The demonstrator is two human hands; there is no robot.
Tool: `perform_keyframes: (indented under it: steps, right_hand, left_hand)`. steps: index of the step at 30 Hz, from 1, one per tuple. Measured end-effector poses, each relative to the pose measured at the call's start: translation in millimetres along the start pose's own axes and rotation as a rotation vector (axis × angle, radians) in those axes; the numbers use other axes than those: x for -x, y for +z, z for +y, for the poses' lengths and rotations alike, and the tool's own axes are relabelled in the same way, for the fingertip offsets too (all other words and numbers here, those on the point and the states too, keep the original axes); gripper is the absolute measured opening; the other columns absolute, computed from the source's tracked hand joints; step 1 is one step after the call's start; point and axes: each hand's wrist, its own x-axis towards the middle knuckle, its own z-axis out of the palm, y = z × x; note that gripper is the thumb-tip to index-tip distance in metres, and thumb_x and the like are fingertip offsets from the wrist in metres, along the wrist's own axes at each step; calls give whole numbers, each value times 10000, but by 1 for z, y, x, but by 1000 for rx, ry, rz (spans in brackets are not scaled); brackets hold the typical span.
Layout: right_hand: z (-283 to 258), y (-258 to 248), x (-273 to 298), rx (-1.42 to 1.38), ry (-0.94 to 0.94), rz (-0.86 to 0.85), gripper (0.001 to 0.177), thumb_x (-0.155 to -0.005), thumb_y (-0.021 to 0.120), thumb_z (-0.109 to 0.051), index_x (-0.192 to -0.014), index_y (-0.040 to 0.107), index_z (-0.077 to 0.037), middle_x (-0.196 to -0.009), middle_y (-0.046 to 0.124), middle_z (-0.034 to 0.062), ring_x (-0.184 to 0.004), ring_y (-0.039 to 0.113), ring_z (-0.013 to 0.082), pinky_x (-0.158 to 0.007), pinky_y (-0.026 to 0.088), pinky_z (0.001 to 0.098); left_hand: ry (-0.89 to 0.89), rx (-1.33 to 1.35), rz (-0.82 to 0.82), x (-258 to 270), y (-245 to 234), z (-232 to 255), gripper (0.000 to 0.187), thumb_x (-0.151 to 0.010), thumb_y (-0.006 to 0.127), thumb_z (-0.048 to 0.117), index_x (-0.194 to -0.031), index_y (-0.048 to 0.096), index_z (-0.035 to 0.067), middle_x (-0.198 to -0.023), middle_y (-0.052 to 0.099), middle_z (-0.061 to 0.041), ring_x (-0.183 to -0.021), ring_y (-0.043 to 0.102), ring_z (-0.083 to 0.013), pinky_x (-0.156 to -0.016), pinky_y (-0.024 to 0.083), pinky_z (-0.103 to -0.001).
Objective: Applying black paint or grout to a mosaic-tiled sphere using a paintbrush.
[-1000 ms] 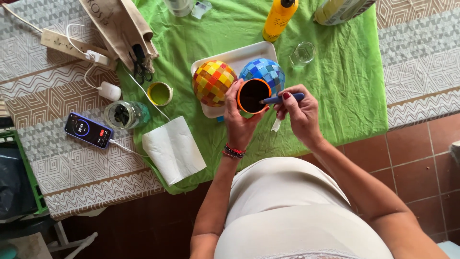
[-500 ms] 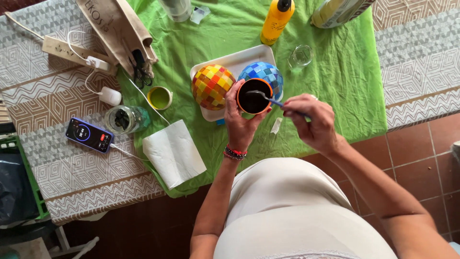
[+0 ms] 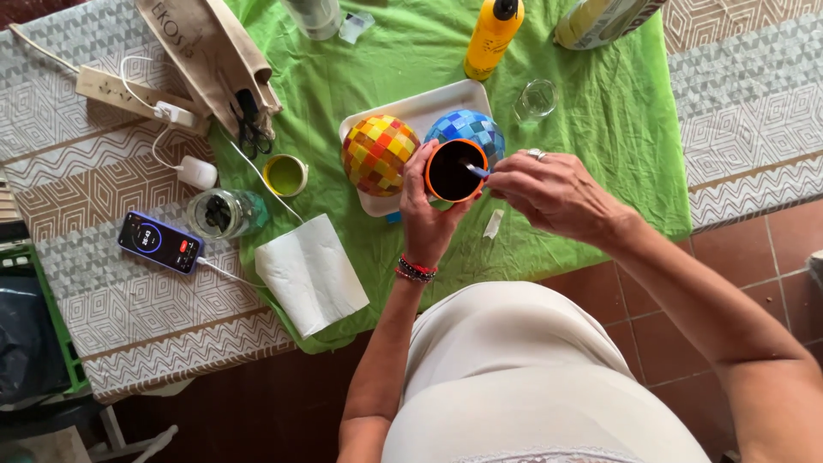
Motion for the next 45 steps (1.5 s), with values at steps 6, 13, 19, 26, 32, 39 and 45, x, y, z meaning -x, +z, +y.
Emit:
perform_keyframes:
  steps: [6, 13, 19, 26, 32, 39, 45]
  right_hand:
    - [15, 55, 33, -439, 535, 333, 119, -1046, 611, -167, -1019, 708, -104, -749, 724, 24, -612, 707, 166, -548, 544, 284]
    - [-5, 93, 40, -874, 828, 704, 230, -1074, 572, -206, -1042, 627, 16, -713, 676, 174, -555, 669, 162, -495, 538, 264]
    - [-21, 98, 26, -1048, 969, 922, 247, -1044, 614, -226, -1047, 608, 20, -722, 687, 168, -532, 666, 136, -488, 555, 230]
    - [-30, 81, 27, -932, 834, 961, 249, -1060, 600, -205, -1062, 595, 44, -740, 683, 220, -546, 680, 176, -501, 556, 239]
    - [-36, 58, 21, -613, 505, 837, 214, -1063, 573, -130, -1044, 602, 81, -797, 691, 267, -605, 706, 256, -540, 567, 311]
    - [-16, 29, 26, -42, 6, 337, 179, -996, 616, -124, -1101, 740, -49, -1002, 725, 152, -682, 660, 271, -540, 529, 404]
    - [-18, 0, -1, 33, -64, 168, 189, -1022, 577, -21, -1154, 706, -62, -1040, 695, 159, -722, 663, 346, -552, 530, 410]
  left_hand:
    - [16, -34, 49, 1, 0, -2, 831, -755, 922, 155, -1435, 468, 7, -1449, 509, -161, -1365, 506, -367, -979, 581, -427]
    - [69, -125, 54, 0, 6, 0, 801, -753, 916, 176, -1410, 493, -1, -1428, 536, -176, -1352, 527, -364, -1008, 569, -418]
    - [69, -154, 69, 2, 10, -2, 838, -727, 927, 183, -1415, 486, 0, -1434, 532, -174, -1356, 525, -356, -1029, 560, -418]
    - [-37, 22, 89, 5, 14, -5, 870, -697, 959, 192, -1419, 500, 33, -1422, 552, -126, -1356, 532, -304, -958, 590, -367]
    - [-74, 88, 78, 1, 14, 6, 875, -701, 953, 158, -1425, 479, 28, -1438, 522, -127, -1362, 522, -304, -973, 589, -368]
    - [-36, 108, 30, 0, 9, 15, 874, -711, 946, 134, -1432, 465, 18, -1456, 505, -147, -1374, 515, -316, -997, 576, -363]
    - [-5, 93, 5, -3, 5, 21, 850, -731, 930, 115, -1432, 464, 2, -1451, 512, -165, -1374, 509, -343, -995, 579, -393]
